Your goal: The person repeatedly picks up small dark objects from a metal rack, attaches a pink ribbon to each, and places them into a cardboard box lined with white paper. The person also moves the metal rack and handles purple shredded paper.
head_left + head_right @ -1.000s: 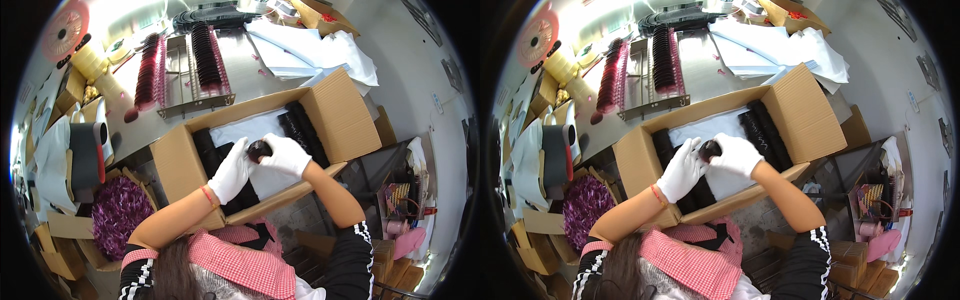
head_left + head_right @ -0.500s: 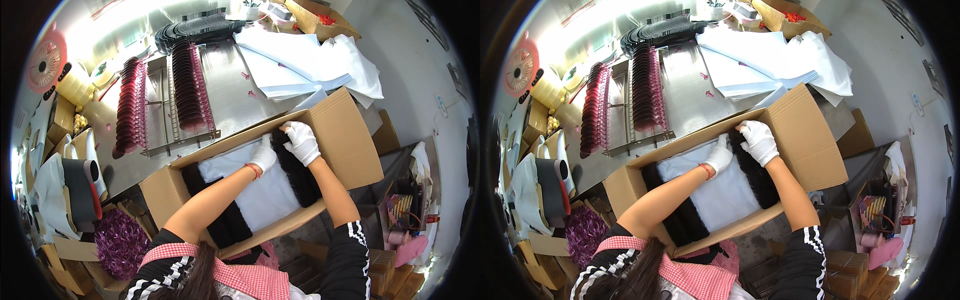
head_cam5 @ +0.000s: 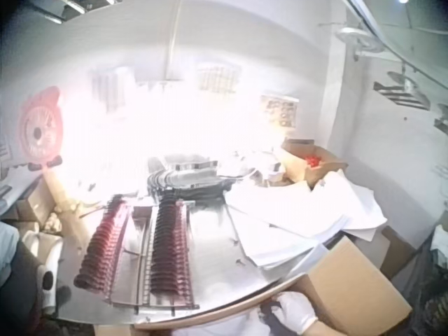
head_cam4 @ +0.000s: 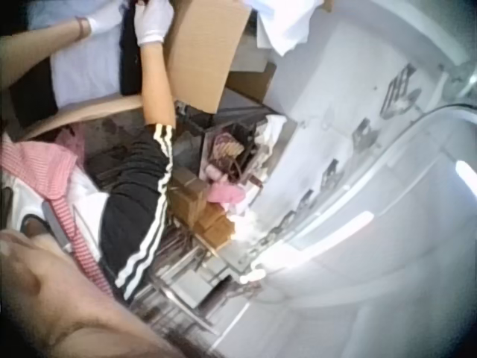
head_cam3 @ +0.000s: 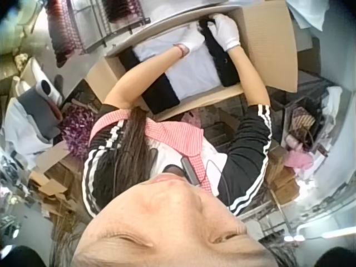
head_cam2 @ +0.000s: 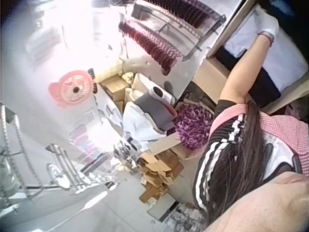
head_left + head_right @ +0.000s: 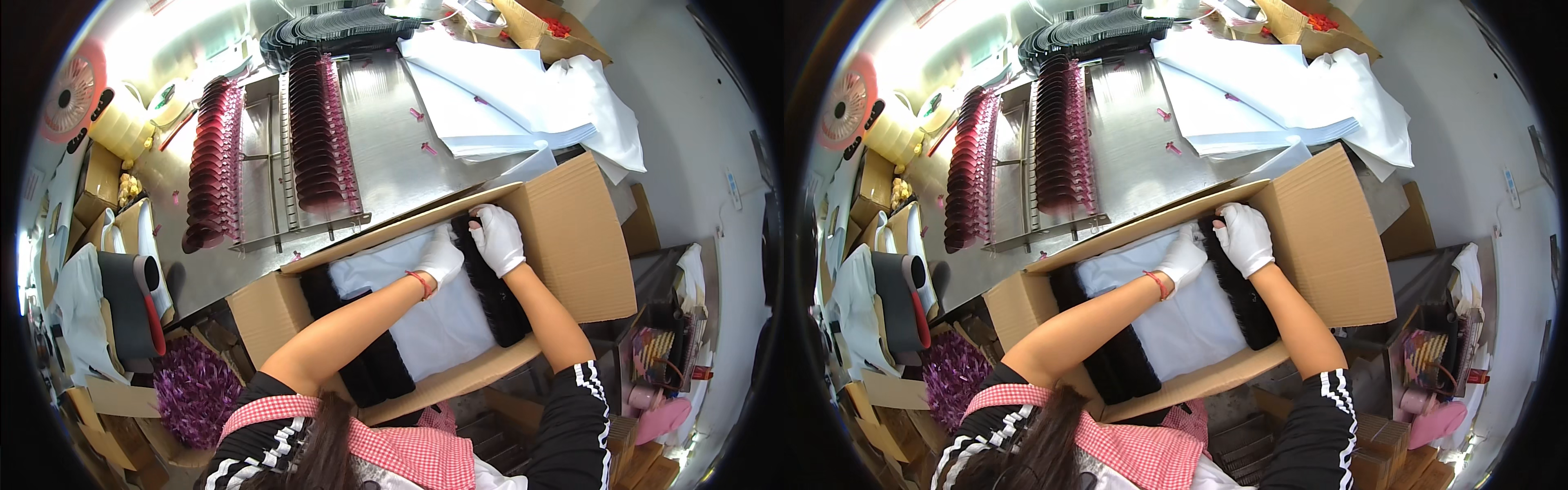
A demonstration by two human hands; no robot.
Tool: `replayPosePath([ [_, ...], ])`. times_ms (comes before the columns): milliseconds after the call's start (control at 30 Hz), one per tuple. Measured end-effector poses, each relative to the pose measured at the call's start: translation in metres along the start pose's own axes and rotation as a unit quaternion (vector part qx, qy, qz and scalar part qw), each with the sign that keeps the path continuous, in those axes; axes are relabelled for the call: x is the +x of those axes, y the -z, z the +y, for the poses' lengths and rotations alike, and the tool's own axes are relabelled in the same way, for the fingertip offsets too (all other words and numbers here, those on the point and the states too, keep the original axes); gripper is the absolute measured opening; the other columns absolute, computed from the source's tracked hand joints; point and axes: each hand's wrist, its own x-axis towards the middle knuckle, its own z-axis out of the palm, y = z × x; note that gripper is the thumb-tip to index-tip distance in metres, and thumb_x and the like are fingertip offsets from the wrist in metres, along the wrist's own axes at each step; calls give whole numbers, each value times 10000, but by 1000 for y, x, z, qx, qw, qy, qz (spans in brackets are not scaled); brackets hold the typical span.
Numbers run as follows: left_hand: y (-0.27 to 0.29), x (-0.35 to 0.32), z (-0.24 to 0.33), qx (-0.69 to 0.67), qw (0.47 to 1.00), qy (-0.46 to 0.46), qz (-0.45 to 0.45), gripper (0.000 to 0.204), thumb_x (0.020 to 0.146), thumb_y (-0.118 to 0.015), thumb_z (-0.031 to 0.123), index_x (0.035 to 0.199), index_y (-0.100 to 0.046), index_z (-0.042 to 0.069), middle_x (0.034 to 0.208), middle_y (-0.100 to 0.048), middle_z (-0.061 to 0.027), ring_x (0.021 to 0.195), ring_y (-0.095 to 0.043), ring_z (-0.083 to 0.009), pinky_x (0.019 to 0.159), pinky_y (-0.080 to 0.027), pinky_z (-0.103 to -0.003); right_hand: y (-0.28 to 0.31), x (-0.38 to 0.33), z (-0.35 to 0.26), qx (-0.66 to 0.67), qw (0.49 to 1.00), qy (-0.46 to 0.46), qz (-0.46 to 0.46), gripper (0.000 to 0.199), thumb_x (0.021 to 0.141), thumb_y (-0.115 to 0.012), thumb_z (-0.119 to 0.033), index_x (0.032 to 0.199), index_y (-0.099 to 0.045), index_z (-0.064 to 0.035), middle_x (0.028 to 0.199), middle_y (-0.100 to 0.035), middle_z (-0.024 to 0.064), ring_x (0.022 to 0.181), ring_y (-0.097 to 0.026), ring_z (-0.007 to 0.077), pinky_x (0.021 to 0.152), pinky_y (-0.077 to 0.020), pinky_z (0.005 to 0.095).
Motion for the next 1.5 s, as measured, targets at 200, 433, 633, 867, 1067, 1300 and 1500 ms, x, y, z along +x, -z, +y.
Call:
replayPosePath([
  [200, -33, -48, 4, -74, 987, -68, 123, 641, 817, -540, 62, 1428, -365, -24, 1451, -406, -277, 1358, -383, -410, 1121, -329, -395, -8, 1, -9, -45, 999, -4, -1, 99, 813, -676, -155, 881, -650, -87, 919, -642, 101, 892, -607, 332, 819, -482, 455],
  [433, -22, -19, -11, -280, 955, -96, 13, 806, 863, -458, 58, 1567, -69, 14, 1599, -203, -222, 1487, -213, -324, 1196, -189, -352, -6, 5, -15, -43, 999, -16, 10, 89, 804, -671, -134, 857, -624, -80, 877, -643, 107, 891, -611, 333, 816, -463, 457],
  [633, -17, -4, -10, -290, 953, -47, 71, 707, 774, -484, -61, 1454, -315, 34, 1394, -450, -217, 1293, -467, -290, 1054, -396, -352, -4, 8, -10, -68, 998, 2, 11, 75, 799, -666, -101, 846, -612, -79, 863, -654, 106, 893, -618, 335, 830, -471, 451],
  [867, -5, -17, 11, -230, 971, -16, 55, 625, 833, -491, 8, 1441, -351, 16, 1419, -462, -210, 1321, -459, -293, 1053, -399, -360, -9, -8, 4, -51, 993, -52, 95, 93, 851, -668, -140, 900, -640, -66, 929, -667, 113, 940, -623, 326, 875, -471, 447],
  [1067, 118, -139, 69, -62, 982, -92, -153, 461, 945, -508, 224, 1355, -492, 16, 1298, -573, -131, 1255, -517, -219, 1063, -398, -345, 50, 10, -46, 48, 984, -2, 171, 62, 835, -653, -44, 893, -634, -47, 925, -662, 102, 884, -627, 315, 825, -492, 411],
  [1300, 257, -235, -9, 1, 874, -403, 273, 245, 905, -516, -35, 1133, -585, 21, 1075, -631, -92, 941, -604, -160, 885, -474, -306, 27, 44, -209, 190, 929, 300, 104, 273, 675, -717, 12, 924, -632, -63, 911, -664, 88, 875, -634, 292, 811, -500, 411],
  [1500, 336, -220, -36, 215, 821, -283, 446, 633, 841, -738, 181, 1377, -446, 11, 1258, -572, -172, 1123, -595, -260, 1000, -454, -375, -32, 95, -304, 149, 962, 216, 75, 308, 742, -780, -237, 935, -644, -38, 985, -671, 139, 941, -632, 312, 842, -482, 400],
])
